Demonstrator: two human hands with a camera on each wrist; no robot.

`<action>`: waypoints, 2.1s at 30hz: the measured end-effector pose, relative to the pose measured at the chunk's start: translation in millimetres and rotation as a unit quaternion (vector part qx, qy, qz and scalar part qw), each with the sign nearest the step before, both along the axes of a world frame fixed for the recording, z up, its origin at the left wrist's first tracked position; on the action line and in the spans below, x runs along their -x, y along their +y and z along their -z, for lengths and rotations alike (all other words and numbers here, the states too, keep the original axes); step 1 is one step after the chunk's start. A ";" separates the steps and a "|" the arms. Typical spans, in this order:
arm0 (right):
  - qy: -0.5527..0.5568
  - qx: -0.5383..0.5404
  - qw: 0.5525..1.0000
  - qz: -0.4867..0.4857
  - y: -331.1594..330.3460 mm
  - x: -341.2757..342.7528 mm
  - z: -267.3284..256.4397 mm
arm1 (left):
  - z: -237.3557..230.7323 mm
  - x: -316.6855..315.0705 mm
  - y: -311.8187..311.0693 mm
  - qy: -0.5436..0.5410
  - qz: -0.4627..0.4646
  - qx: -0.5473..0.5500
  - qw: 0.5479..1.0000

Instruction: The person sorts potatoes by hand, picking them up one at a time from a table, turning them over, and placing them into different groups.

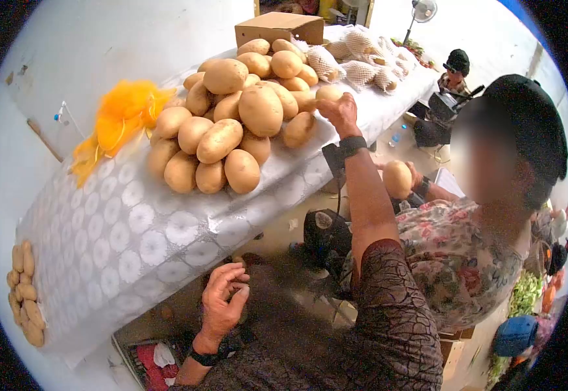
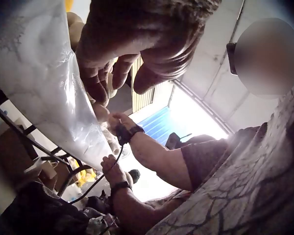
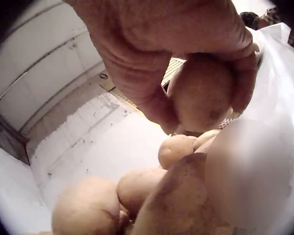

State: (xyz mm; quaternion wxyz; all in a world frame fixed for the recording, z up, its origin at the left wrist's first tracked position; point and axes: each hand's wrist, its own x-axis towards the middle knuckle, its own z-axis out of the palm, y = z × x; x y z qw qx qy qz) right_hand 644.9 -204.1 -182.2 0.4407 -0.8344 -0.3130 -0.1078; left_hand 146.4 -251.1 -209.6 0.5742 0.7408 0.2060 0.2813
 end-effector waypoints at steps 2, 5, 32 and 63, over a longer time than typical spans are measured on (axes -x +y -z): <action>0.039 -0.025 0.999 -0.014 3.1 -2.6 5.8 | 1.7 -1.2 2.5 0.002 -0.005 0.009 1.000; 0.244 -0.126 0.960 -0.053 -6.1 13.2 -6.1 | 2.2 -2.7 6.4 0.003 -0.009 0.014 1.000; -0.014 0.074 0.997 0.012 -24.8 35.3 -7.3 | 0.7 11.5 -0.1 0.005 -0.018 -0.032 0.999; -0.288 0.126 0.933 -0.176 36.0 277.2 -57.8 | 2.1 63.6 -14.8 -0.002 -0.077 -0.083 0.994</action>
